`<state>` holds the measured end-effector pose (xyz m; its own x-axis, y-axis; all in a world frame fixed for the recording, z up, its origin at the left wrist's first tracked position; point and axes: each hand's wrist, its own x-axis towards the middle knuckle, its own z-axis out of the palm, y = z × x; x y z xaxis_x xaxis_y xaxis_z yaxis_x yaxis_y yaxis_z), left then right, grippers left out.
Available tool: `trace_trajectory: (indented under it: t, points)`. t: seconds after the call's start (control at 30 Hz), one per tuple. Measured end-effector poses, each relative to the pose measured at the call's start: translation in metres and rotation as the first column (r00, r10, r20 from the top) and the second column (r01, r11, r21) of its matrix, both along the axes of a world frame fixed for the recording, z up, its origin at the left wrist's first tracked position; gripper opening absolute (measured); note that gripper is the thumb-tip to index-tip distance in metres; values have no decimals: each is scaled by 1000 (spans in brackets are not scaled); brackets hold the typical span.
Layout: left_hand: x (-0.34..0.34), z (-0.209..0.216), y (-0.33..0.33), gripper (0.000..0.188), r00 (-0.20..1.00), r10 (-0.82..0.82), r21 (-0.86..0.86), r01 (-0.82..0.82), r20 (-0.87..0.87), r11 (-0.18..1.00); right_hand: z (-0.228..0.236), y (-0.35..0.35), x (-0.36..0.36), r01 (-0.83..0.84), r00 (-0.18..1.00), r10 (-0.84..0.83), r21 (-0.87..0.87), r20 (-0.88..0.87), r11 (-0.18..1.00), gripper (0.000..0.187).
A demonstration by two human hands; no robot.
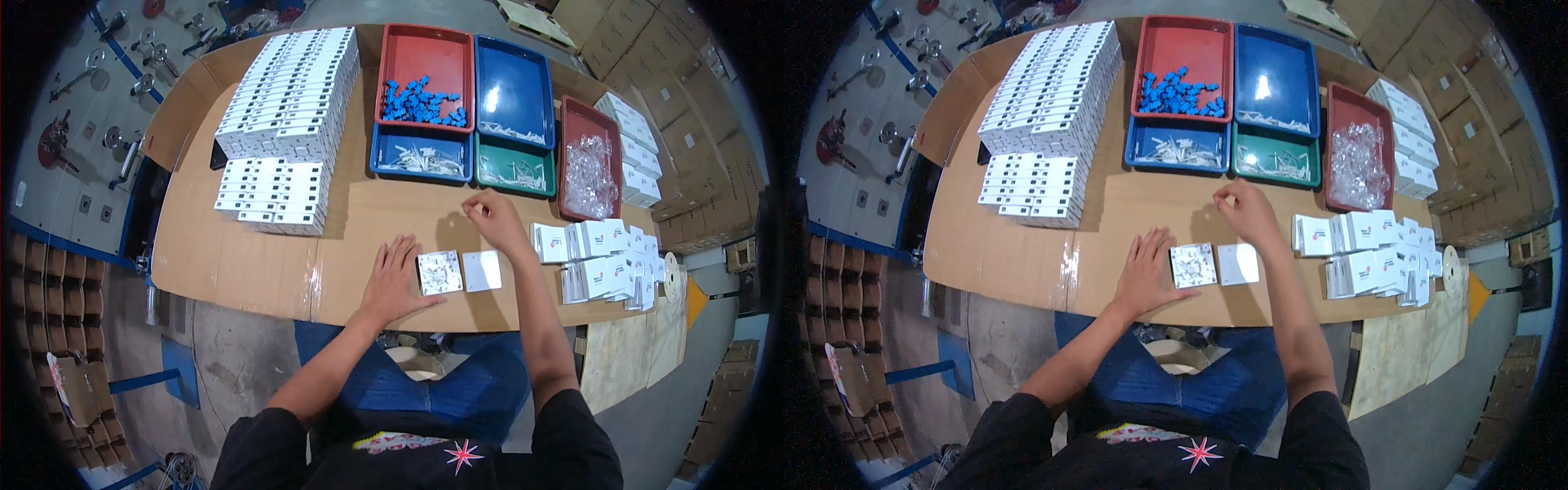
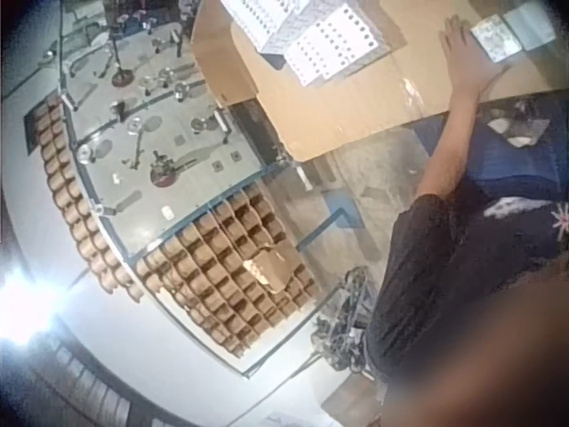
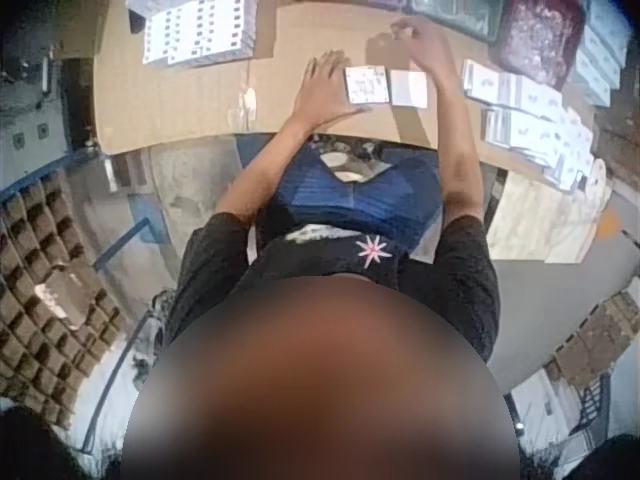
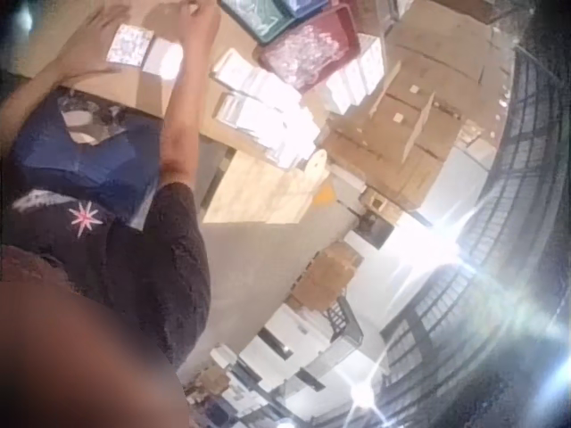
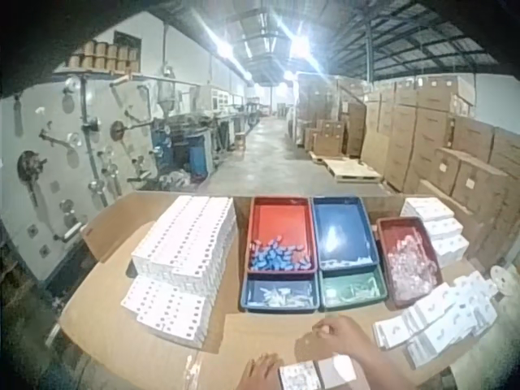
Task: Assembling a small white electronic hub by placing internal components and snapping the casing together.
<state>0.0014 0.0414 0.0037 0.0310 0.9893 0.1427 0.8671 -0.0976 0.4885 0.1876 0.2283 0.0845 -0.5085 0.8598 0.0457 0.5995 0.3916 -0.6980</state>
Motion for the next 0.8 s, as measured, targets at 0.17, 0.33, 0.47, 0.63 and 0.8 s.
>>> trace_trajectory:
  t: [0.17, 0.33, 0.47, 0.63, 0.8]
  points:
    - [2, 4, 0, 120, 999, 15, -54, -17, -29, 998, 5, 95, -46, -4, 1000, 5, 282, -4, 959, 21]
    - [3, 12, 2, 115, 998, 19, -87, -24, -60, 996, -12, 193, -92, 31, 995, -71, 473, 66, 880, 28]
    - [2, 10, 2, 114, 997, 18, -76, -23, -73, 997, -13, 224, -115, -12, 976, -118, 585, 184, 811, 31]
    - [3, 14, 4, 113, 999, 12, -90, -15, -32, 996, -28, 245, -127, -90, 976, -71, 675, 208, 732, 28]
    - [0, 13, 3, 111, 999, 15, -96, -18, -28, 995, -36, 242, -137, -202, 972, 49, 707, 231, 678, 23]
